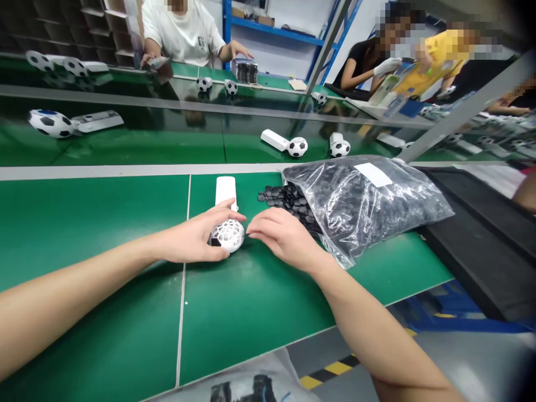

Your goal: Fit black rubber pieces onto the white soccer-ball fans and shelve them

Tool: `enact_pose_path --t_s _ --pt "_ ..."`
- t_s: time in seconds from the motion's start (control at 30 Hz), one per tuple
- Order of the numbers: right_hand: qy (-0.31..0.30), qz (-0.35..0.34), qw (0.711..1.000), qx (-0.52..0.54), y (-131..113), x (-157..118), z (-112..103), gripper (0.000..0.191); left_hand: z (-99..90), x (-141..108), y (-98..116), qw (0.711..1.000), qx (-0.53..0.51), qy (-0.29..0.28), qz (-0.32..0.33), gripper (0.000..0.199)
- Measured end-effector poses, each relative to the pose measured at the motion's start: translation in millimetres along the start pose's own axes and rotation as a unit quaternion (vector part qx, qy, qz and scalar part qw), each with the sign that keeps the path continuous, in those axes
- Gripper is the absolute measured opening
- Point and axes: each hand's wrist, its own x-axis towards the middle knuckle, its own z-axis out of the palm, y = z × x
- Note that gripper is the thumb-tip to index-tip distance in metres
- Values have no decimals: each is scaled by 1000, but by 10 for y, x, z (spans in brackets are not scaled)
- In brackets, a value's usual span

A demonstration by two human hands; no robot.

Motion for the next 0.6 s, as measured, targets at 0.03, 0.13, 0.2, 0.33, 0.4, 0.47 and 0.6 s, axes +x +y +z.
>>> enact_pose_path --t_s 0.03,0.13,0.2,0.33,0.4,0.47,0.6 --pt "-12 -24 999 -32 -13 -2 2 12 10 4 13 1000 -1 5 0 59" --pt "-26 -65 993 -91 -67 -6 30 16 47 18 50 1000 -11 24 -9 59" --pt "-11 -76 993 -89 -94 -3 64 17 75 27 66 999 -18 42 -19 61" --pt "25 -29 998 40 -80 19 135 9 131 42 72 997 -23 74 -18 49" --pt "41 37 990 130 -47 34 168 5 156 49 67 996 -27 88 -14 43" --pt "54 119 972 195 -18 48 201 20 180 56 54 994 -32 103 -12 42" --pt "53 222 945 236 -14 75 254 37 228 58 -1 990 -40 132 -14 45"
